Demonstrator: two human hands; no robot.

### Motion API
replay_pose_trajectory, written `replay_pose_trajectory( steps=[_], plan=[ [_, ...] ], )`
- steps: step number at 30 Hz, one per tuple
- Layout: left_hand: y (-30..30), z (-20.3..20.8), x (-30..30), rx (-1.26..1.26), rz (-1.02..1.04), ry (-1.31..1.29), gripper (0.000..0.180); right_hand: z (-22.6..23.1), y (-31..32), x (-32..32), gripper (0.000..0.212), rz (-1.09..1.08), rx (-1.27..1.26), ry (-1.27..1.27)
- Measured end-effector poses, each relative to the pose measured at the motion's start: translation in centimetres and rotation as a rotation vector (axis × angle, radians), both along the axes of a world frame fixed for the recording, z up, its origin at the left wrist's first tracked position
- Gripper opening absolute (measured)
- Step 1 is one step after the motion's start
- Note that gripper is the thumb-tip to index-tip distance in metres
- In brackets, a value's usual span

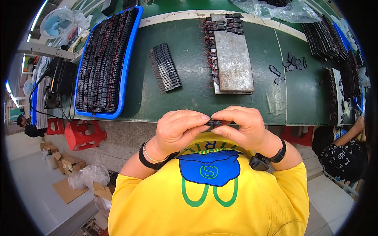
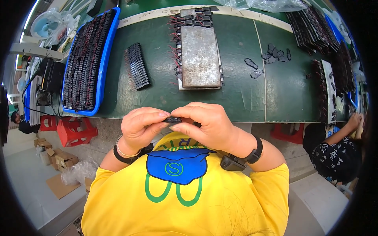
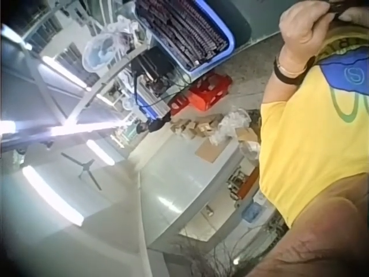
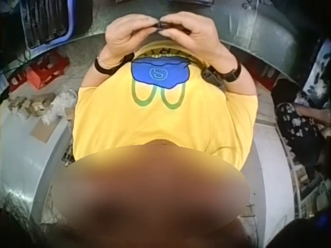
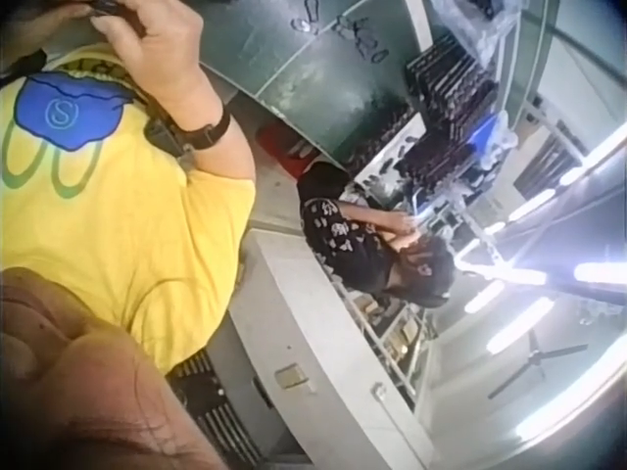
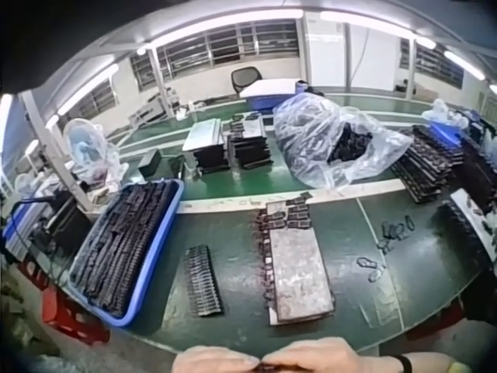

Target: The person picks up a speaker and a plastic cover by hand, fits the cover onto the speaker, and presses them together. After repeating this process for several speakers, the person places the assembled components onto a metal block.

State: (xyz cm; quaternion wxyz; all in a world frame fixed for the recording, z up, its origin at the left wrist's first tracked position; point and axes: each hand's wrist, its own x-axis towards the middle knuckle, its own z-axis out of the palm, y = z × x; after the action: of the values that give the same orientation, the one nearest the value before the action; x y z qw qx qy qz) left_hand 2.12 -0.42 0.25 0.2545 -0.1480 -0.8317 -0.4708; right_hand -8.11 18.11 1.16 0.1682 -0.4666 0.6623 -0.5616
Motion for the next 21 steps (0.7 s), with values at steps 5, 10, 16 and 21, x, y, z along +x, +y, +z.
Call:
replay_pose_trajectory(
  steps=[5, 10, 16, 21],
  plan=[
    [0.2, -0.2, 0.2, -0.006, 0.011, 0.004, 0.022, -0.6, -0.2, 0.0, 0.024, -0.010, -0.046, 0.106],
    [0.3, 0.1, 0.4, -0.011, 0.023, -0.013, 0.021, -1.3, -0.4, 0.1, 0.024, 0.001, -0.129, 0.091],
    [0.4, 0.2, 0.7, 0.032, 0.045, -0.054, 0.022, -0.8, -0.5, 0.1, 0.023, 0.007, -0.162, 0.028],
    [0.4, 0.0, 0.6, 0.075, 0.036, -0.086, 0.022, -0.8, -0.5, -0.1, 0.024, 0.001, -0.159, 0.036]
  ],
)
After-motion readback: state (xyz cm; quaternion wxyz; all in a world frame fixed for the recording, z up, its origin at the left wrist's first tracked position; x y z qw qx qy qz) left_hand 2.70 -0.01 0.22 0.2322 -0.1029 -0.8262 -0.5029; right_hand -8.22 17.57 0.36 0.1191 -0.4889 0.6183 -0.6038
